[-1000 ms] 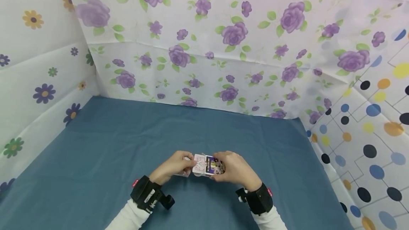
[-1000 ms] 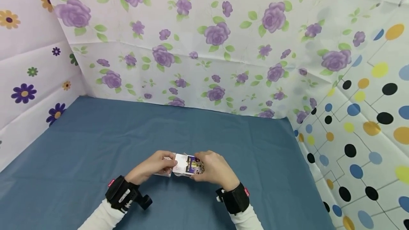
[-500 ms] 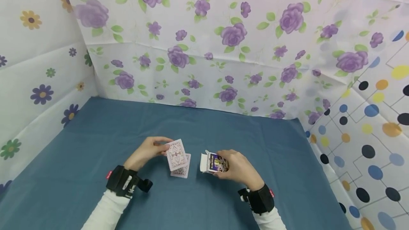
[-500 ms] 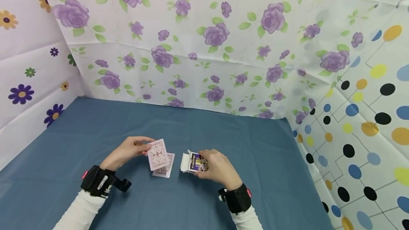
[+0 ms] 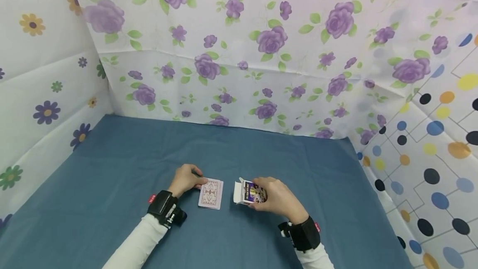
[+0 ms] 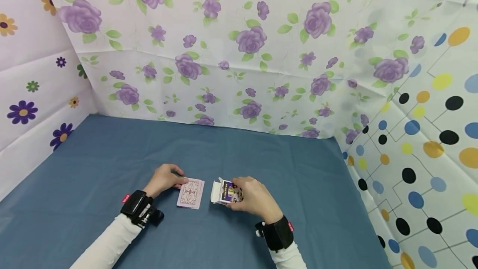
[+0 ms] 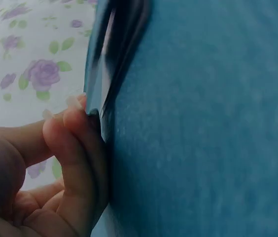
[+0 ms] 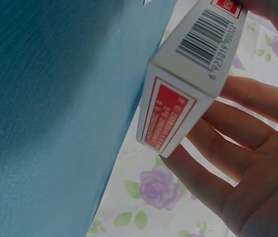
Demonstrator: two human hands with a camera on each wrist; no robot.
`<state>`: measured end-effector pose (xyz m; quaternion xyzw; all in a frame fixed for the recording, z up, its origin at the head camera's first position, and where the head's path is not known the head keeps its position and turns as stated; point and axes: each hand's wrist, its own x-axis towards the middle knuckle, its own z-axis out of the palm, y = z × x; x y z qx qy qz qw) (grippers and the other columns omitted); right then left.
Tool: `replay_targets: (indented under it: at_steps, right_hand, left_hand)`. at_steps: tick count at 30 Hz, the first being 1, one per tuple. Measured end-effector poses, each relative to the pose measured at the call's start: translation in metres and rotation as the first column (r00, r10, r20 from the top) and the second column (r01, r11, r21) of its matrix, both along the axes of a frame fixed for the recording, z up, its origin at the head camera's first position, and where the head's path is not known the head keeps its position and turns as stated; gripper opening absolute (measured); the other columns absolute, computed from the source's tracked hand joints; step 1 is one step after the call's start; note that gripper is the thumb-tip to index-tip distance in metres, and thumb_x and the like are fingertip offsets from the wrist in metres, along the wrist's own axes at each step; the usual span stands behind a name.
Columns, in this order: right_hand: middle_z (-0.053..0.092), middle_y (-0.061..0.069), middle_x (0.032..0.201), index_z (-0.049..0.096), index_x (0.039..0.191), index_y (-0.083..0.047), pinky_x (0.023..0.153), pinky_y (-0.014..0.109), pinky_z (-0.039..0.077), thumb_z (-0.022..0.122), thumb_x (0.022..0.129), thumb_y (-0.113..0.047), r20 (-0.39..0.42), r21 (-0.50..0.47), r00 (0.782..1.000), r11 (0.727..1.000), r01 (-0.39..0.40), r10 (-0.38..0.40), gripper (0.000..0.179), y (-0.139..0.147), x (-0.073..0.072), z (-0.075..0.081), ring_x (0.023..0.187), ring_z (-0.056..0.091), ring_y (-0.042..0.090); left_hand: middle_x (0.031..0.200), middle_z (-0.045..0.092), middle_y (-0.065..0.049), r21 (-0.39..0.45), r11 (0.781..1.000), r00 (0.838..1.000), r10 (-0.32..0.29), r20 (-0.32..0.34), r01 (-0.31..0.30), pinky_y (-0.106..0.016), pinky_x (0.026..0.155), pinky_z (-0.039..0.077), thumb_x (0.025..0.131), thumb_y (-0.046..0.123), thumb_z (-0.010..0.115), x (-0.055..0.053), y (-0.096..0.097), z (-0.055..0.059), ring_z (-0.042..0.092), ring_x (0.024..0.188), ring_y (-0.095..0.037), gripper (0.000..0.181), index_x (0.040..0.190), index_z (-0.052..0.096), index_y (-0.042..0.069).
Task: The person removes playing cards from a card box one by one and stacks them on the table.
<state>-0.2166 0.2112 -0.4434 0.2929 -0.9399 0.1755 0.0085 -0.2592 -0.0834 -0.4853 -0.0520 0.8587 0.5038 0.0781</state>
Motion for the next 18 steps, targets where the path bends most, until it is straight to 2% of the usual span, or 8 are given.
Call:
replay_targets:
  at_steps: [3, 8, 18]
  right_hand:
    - [0.067, 0.01, 0.119, 0.063, 0.125, -0.007, 0.085, 0.04, 0.051, 0.082, 0.075, -0.036, -0.003, -0.003, 1.0, 1.0, -0.001, 0.001, 0.061, 0.0006, -0.0005, -0.0012, 0.102, 0.063, 0.021]
    - [0.067, 0.01, 0.12, 0.063, 0.126, -0.007, 0.086, 0.04, 0.051, 0.082, 0.076, -0.037, -0.001, -0.007, 1.0, 1.0, -0.003, 0.003, 0.061, 0.0014, -0.0011, -0.0021, 0.103, 0.063, 0.021]
    - [0.067, 0.01, 0.119, 0.063, 0.125, -0.007, 0.085, 0.04, 0.051, 0.082, 0.075, -0.036, 0.013, -0.008, 1.0, 1.0, 0.001, 0.0, 0.061, 0.001, 0.0004, -0.0019, 0.101, 0.063, 0.02]
  left_hand:
    - [0.07, 0.066, -0.012, -0.062, 0.998, 0.999, -0.003, -0.044, 0.0, -0.025, 0.051, 0.047, 0.075, 0.008, 0.082, 0.0003, 0.0031, 0.0018, 0.063, 0.052, -0.013, 0.027, 0.093, 0.066, -0.005]
    - [0.075, 0.065, -0.013, -0.121, 0.993, 0.997, -0.007, -0.075, -0.002, -0.025, 0.051, 0.045, 0.076, 0.009, 0.082, -0.0001, 0.0072, 0.0026, 0.062, 0.053, -0.013, 0.025, 0.09, 0.066, -0.004]
    - [0.072, 0.065, -0.013, -0.154, 0.988, 0.994, -0.031, -0.101, 0.015, -0.026, 0.052, 0.042, 0.076, 0.005, 0.08, 0.0053, 0.0103, 0.0042, 0.061, 0.053, -0.015, 0.021, 0.087, 0.064, -0.004]
